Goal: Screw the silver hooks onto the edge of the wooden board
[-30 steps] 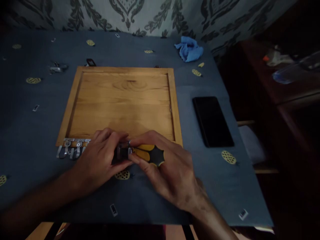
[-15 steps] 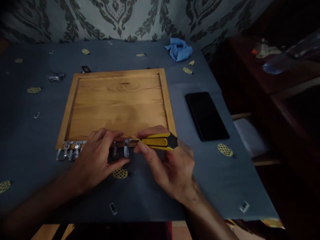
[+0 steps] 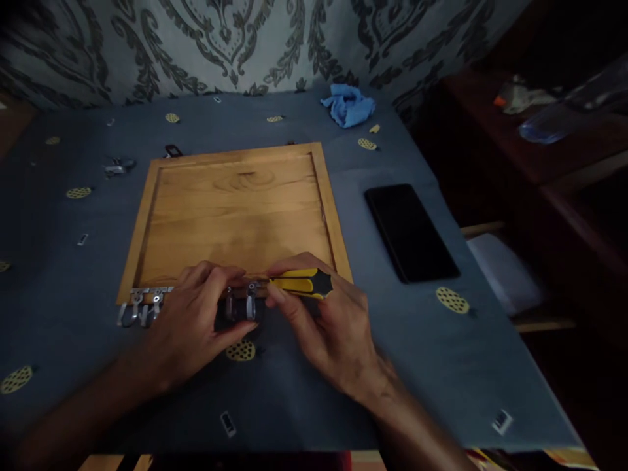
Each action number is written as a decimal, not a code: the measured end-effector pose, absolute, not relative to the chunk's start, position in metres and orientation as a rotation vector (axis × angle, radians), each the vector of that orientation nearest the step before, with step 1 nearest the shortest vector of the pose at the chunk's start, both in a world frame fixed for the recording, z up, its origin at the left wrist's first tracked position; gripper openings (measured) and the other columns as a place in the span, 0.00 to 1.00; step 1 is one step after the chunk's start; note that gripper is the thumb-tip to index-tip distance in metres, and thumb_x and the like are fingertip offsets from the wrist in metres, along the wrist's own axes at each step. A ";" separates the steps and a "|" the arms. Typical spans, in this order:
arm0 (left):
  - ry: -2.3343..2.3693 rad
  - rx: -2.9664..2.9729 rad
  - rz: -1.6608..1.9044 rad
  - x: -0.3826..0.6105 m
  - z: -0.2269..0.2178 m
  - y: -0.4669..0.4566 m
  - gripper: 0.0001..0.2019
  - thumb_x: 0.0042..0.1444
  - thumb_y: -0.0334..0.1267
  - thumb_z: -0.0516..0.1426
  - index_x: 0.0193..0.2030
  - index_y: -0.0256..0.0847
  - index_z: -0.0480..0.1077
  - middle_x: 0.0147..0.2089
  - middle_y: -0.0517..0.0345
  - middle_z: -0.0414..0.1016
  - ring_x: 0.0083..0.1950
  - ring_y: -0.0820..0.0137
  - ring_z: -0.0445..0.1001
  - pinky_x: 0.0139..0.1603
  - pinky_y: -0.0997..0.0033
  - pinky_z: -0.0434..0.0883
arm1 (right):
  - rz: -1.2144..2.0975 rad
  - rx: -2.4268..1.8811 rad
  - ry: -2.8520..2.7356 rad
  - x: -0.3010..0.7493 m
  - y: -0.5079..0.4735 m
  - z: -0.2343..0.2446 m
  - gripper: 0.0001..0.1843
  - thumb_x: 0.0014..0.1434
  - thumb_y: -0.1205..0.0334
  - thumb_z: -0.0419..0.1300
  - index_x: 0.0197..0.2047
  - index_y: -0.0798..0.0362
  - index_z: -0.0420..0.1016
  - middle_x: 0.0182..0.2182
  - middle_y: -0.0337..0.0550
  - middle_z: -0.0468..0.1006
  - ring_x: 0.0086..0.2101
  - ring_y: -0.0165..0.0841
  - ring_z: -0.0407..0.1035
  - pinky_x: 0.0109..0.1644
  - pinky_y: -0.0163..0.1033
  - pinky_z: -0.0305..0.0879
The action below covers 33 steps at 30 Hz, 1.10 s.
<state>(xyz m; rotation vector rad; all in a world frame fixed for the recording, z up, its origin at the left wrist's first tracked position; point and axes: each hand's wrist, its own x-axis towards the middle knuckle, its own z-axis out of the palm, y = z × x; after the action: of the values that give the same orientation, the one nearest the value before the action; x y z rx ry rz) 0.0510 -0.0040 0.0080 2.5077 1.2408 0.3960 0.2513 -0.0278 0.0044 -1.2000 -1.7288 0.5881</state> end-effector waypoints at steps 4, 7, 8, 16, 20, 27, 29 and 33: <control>1.227 2.515 0.382 0.050 0.008 -0.005 0.21 0.54 0.38 0.66 0.50 0.40 0.61 0.46 0.50 0.74 0.49 0.56 0.71 0.48 0.55 0.69 | 0.538 -1.207 -1.758 0.252 -0.026 0.005 0.08 0.68 0.64 0.56 0.35 0.50 0.73 0.34 0.39 0.79 0.37 0.30 0.77 0.40 0.36 0.72; 1.202 2.517 0.378 0.048 0.010 -0.005 0.24 0.55 0.38 0.65 0.54 0.40 0.60 0.49 0.49 0.73 0.51 0.56 0.70 0.51 0.54 0.68 | 0.531 -1.203 -1.750 0.251 -0.026 0.005 0.10 0.68 0.64 0.56 0.33 0.50 0.73 0.34 0.39 0.79 0.35 0.30 0.76 0.39 0.35 0.72; 1.192 2.514 0.376 0.048 0.010 -0.006 0.25 0.56 0.39 0.65 0.56 0.40 0.59 0.50 0.49 0.73 0.52 0.56 0.70 0.52 0.53 0.68 | 0.524 -1.203 -1.751 0.251 -0.026 0.005 0.10 0.68 0.64 0.56 0.33 0.50 0.73 0.35 0.40 0.79 0.35 0.30 0.76 0.39 0.35 0.72; 1.226 2.526 0.403 0.040 0.016 -0.004 0.33 0.55 0.43 0.66 0.61 0.39 0.56 0.54 0.46 0.72 0.55 0.53 0.69 0.56 0.50 0.68 | 0.502 -1.225 -1.713 0.248 -0.024 0.002 0.08 0.66 0.65 0.58 0.34 0.50 0.75 0.37 0.39 0.81 0.35 0.29 0.77 0.39 0.36 0.72; 1.272 2.489 0.394 0.034 0.017 -0.002 0.33 0.54 0.42 0.67 0.61 0.39 0.57 0.55 0.46 0.72 0.56 0.53 0.68 0.56 0.50 0.68 | 0.499 -1.244 -1.655 0.248 -0.026 -0.001 0.07 0.66 0.64 0.59 0.35 0.50 0.75 0.36 0.38 0.81 0.34 0.29 0.76 0.40 0.37 0.72; 1.355 2.322 0.499 0.014 0.027 0.005 0.28 0.52 0.42 0.66 0.58 0.44 0.63 0.52 0.51 0.75 0.57 0.55 0.73 0.55 0.51 0.72 | 0.556 -1.209 -1.607 0.246 -0.026 0.001 0.05 0.66 0.65 0.59 0.37 0.49 0.75 0.36 0.36 0.80 0.32 0.26 0.75 0.37 0.34 0.72; 1.396 2.267 0.568 0.003 0.035 0.007 0.21 0.54 0.45 0.64 0.54 0.46 0.67 0.51 0.54 0.76 0.55 0.57 0.75 0.53 0.54 0.73 | 0.497 -1.210 -1.532 0.246 -0.028 0.003 0.05 0.66 0.65 0.59 0.38 0.49 0.76 0.37 0.38 0.80 0.33 0.28 0.76 0.38 0.36 0.74; 1.661 2.091 0.817 -0.022 0.046 0.009 0.08 0.57 0.45 0.62 0.42 0.48 0.74 0.43 0.61 0.80 0.48 0.62 0.79 0.52 0.58 0.74 | 0.367 -1.205 -1.355 0.250 -0.035 0.008 0.07 0.67 0.65 0.58 0.40 0.47 0.77 0.40 0.41 0.79 0.33 0.32 0.76 0.38 0.43 0.74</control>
<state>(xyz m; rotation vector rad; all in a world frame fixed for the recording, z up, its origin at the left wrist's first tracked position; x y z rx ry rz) -0.0225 0.0091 0.0456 2.0913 1.6615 0.8172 0.2495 -0.0349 0.0079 -1.2053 -1.3549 0.3672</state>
